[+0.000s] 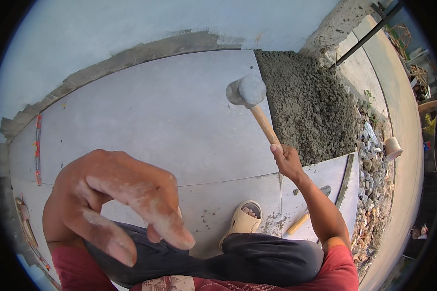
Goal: The person kneels on the floor and installs large white tiles onto a prepared cement bed. They use a rubber mallet to tap the tiles into place and a trowel to spread and level the cement between tiles.
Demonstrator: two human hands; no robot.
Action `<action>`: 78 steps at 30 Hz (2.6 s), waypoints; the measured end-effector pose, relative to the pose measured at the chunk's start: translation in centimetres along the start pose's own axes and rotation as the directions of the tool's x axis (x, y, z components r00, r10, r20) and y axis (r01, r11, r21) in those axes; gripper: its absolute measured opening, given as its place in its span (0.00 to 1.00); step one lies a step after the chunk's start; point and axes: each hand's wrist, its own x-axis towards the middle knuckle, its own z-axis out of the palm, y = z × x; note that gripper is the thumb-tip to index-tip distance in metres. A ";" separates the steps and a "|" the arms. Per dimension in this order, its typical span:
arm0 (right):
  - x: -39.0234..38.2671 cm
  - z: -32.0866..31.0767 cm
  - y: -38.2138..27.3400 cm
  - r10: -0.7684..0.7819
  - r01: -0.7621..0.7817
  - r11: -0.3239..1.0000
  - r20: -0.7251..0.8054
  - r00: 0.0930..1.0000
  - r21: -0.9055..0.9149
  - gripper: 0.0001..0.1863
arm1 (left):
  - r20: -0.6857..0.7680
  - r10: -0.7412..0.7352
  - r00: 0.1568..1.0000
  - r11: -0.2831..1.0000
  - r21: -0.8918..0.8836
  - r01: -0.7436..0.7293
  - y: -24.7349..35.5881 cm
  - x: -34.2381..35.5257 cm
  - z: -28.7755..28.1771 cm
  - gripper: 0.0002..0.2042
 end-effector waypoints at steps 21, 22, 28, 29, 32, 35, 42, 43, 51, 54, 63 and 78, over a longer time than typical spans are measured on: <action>-1.1 1.3 -8.8 -0.486 0.484 0.772 -0.108 0.867 0.412 0.35 | 0.327 0.089 0.941 0.995 0.008 -0.097 5.1 -5.2 1.9 0.20; -1.0 2.8 -6.4 -0.503 0.502 0.770 -0.110 0.857 0.394 0.34 | 0.374 0.135 0.918 0.989 0.005 -0.148 5.1 -4.5 1.7 0.22; -0.5 2.3 1.8 0.056 -0.065 0.997 0.166 0.985 0.049 0.33 | 0.519 0.079 0.851 0.996 -0.003 -0.090 3.0 -2.2 -0.3 0.21; 0.0 1.2 -2.3 0.072 -0.095 0.986 0.165 0.984 0.135 0.32 | 0.430 0.034 0.902 0.996 0.057 -0.064 1.7 -2.8 -1.3 0.20; -0.6 -1.3 -8.7 -0.164 0.131 0.925 0.063 0.984 0.356 0.31 | -0.124 -0.127 0.984 0.855 0.489 0.172 -2.7 -2.9 -5.0 0.25; -1.4 -0.1 -8.3 -0.376 0.344 0.799 -0.035 0.926 0.493 0.31 | -0.796 -0.181 0.577 0.208 0.543 0.814 -11.4 -2.8 -9.7 0.41; -3.0 0.7 5.2 0.007 0.015 0.988 0.143 0.990 -0.152 0.32 | -0.842 -0.486 0.234 -0.554 0.503 0.663 -25.4 -8.4 -16.2 0.67; -2.3 -0.4 3.5 0.020 -0.007 0.994 0.116 0.993 -0.109 0.31 | -0.840 -0.488 0.237 -0.562 0.511 0.651 -26.0 -9.8 -16.5 0.68; -2.5 3.9 -4.8 -0.431 0.404 0.802 -0.042 0.902 0.440 0.36 | -0.863 -0.445 0.237 -0.534 0.469 0.703 -28.0 -14.1 -16.4 0.70; -1.5 4.9 5.9 -0.265 0.332 0.902 0.252 0.931 -0.276 0.26 | -0.848 -0.454 0.272 -0.503 0.496 0.708 -29.1 -13.8 -17.2 0.69; -0.8 7.6 -12.3 -0.498 0.419 0.855 0.255 0.829 0.307 0.37 | -0.835 -0.487 0.257 -0.469 0.498 0.729 -28.8 -15.5 -16.5 0.67; 0.8 9.4 -13.5 -0.582 0.507 0.801 0.213 0.785 0.320 0.39 | -0.829 -0.463 0.314 -0.381 0.506 0.774 -29.3 -16.1 -16.6 0.67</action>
